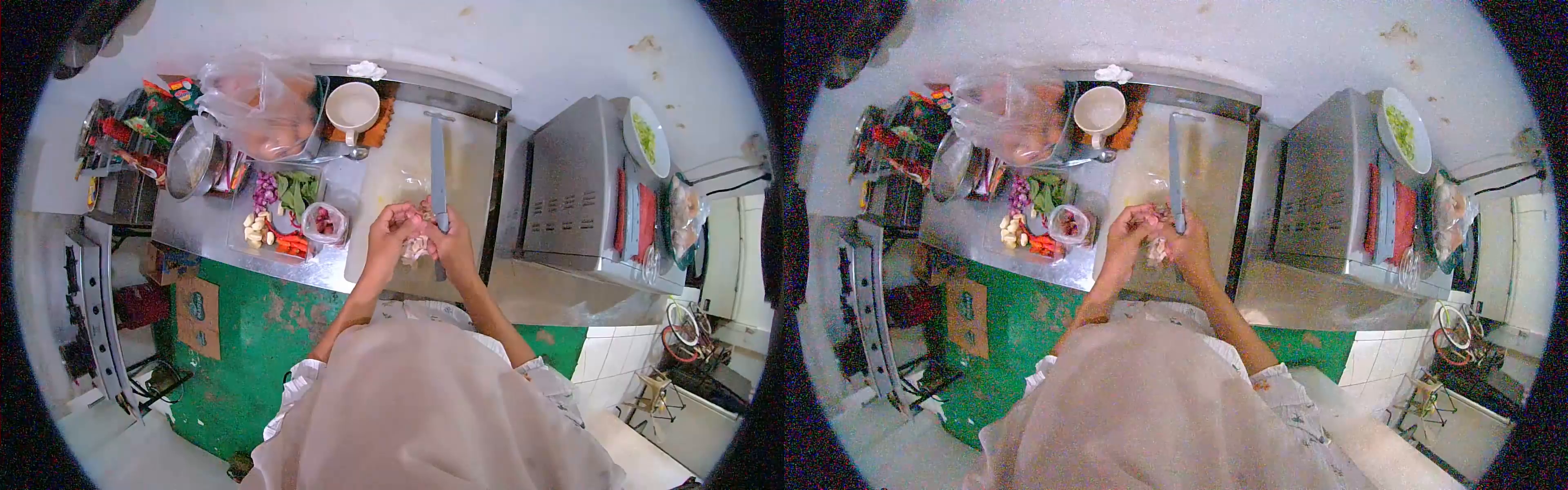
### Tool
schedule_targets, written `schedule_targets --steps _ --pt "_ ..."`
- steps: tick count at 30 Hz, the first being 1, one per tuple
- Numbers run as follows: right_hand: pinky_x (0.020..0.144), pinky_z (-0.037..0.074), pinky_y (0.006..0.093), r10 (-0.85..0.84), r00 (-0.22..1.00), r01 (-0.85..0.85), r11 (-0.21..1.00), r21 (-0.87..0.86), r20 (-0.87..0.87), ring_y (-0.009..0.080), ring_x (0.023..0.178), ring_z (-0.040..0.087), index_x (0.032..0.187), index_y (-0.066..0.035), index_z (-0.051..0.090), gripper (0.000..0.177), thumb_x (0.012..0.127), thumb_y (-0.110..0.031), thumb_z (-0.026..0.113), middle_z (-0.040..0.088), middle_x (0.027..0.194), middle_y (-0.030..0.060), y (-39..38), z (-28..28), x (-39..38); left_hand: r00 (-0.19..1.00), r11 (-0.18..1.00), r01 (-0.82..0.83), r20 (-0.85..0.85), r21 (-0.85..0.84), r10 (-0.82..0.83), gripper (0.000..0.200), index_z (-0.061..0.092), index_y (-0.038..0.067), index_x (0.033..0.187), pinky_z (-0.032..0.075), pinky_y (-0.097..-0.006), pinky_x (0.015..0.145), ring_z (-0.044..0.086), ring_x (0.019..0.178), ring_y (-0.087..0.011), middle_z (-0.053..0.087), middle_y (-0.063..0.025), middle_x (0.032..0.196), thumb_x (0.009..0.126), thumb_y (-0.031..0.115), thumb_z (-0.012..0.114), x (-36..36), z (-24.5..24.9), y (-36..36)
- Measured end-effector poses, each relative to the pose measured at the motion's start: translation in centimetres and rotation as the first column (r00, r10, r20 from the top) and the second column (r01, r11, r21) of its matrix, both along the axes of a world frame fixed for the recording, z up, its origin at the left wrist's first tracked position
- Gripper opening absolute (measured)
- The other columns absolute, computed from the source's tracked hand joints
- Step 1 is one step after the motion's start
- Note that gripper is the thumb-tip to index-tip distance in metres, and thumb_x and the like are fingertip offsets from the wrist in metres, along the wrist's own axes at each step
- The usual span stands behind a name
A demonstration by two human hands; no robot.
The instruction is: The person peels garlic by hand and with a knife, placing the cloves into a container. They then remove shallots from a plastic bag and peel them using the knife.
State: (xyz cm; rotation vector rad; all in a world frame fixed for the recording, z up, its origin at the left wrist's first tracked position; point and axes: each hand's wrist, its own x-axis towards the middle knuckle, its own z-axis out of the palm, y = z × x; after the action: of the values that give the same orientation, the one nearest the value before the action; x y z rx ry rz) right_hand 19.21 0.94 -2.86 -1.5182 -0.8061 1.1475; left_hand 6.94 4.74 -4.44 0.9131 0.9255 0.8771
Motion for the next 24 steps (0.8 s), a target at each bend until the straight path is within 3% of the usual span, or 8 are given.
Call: schedule_targets --steps 4,8,11,13,17,20,22,24 --pt "0.044 0.038 0.0208 -0.087 0.961 0.084 0.996 0.025 0.263 0.0061 0.05 0.046 0.114 -0.001 0.05 0.04 0.077 -0.009 0.064 0.062 0.078 0.0053 0.0 -0.5 0.5 0.997 0.994 -0.009 0.08 -0.11 0.018 0.031 0.051 0.0 0.114 0.047 -0.0239 0.077 0.057 0.09 -0.0116 0.059 -0.0059 0.103 0.084 0.007 0.057 -0.4 -0.7 0.3" --pt "0.048 0.042 0.0224 -0.075 0.967 0.061 0.996 0.062 0.242 0.0081 0.055 0.052 0.115 -0.002 0.049 0.045 0.074 -0.009 0.066 0.064 0.084 0.0048 0.0 0.4 0.9 0.989 0.987 -0.015 0.142 -0.161 0.038 0.033 0.051 0.0 0.115 0.046 -0.0246 0.079 0.056 0.092 -0.0121 0.058 -0.0056 0.105 0.083 0.004 0.054 -0.7 0.0 0.3" --pt "0.055 0.046 0.0244 0.058 0.961 -0.08 0.994 0.074 0.269 0.0089 0.063 0.055 0.12 -0.001 0.045 0.054 0.072 -0.01 0.068 0.065 0.09 0.0046 0.2 0.0 1.1 0.982 0.984 -0.053 0.169 -0.171 0.082 0.031 0.051 0.001 0.113 0.046 -0.0253 0.08 0.056 0.09 -0.0123 0.057 -0.0051 0.103 0.082 0.004 0.05 -0.6 -0.3 0.2" --pt "0.065 0.047 0.0259 0.033 0.858 -0.178 0.955 0.237 0.513 0.0113 0.073 0.057 0.127 -0.002 0.04 0.062 0.072 -0.012 0.069 0.065 0.097 0.0068 0.6 -1.1 0.8 0.968 0.984 0.006 0.248 -0.175 0.039 0.028 0.051 0.001 0.11 0.046 -0.0253 0.08 0.055 0.086 -0.0122 0.056 -0.0041 0.099 0.083 0.004 0.05 -0.8 -1.4 0.4" --pt "0.073 0.047 0.0273 0.066 0.887 -0.169 0.967 0.189 0.456 0.0145 0.08 0.057 0.131 -0.003 0.037 0.068 0.072 -0.013 0.07 0.064 0.102 0.0089 0.2 -0.7 0.5 0.957 0.964 0.023 0.285 -0.266 0.055 0.024 0.051 0.001 0.106 0.046 -0.0251 0.079 0.054 0.083 -0.0114 0.055 -0.0035 0.095 0.083 0.004 0.048 -1.0 -1.1 0.3" --pt "0.075 0.047 0.0278 0.123 0.866 -0.195 0.976 0.099 0.485 0.0172 0.082 0.059 0.134 -0.004 0.034 0.073 0.072 -0.014 0.07 0.062 0.106 0.0097 0.3 -0.6 0.8 0.954 0.967 0.05 0.299 -0.25 0.028 0.029 0.051 -0.001 0.11 0.043 -0.0291 0.09 0.055 0.1 -0.0167 0.057 -0.011 0.112 0.085 0.013 0.053 -1.2 -1.6 0.2" --pt "0.082 0.047 0.0367 0.196 0.878 -0.248 0.967 0.065 0.437 0.0341 0.094 0.061 0.139 -0.013 0.026 0.081 0.071 -0.021 0.069 0.058 0.115 0.0173 0.5 0.0 1.0 0.978 0.984 0.048 0.208 -0.169 -0.011 0.032 0.051 -0.003 0.11 0.043 -0.0292 0.09 0.055 0.103 -0.0184 0.059 -0.0123 0.11 0.087 0.018 0.056 -0.9 -0.7 -0.1" --pt "0.081 0.048 0.0378 0.237 0.869 -0.269 0.963 0.011 0.435 0.0352 0.094 0.06 0.14 -0.015 0.024 0.082 0.072 -0.021 0.069 0.057 0.116 0.0178 0.5 1.2 1.1 0.976 0.981 0.063 0.215 -0.186 -0.022 0.032 0.051 -0.003 0.11 0.044 -0.0292 0.089 0.056 0.102 -0.0188 0.06 -0.0124 0.109 0.087 0.018 0.057 -1.1 -0.1 -0.1"
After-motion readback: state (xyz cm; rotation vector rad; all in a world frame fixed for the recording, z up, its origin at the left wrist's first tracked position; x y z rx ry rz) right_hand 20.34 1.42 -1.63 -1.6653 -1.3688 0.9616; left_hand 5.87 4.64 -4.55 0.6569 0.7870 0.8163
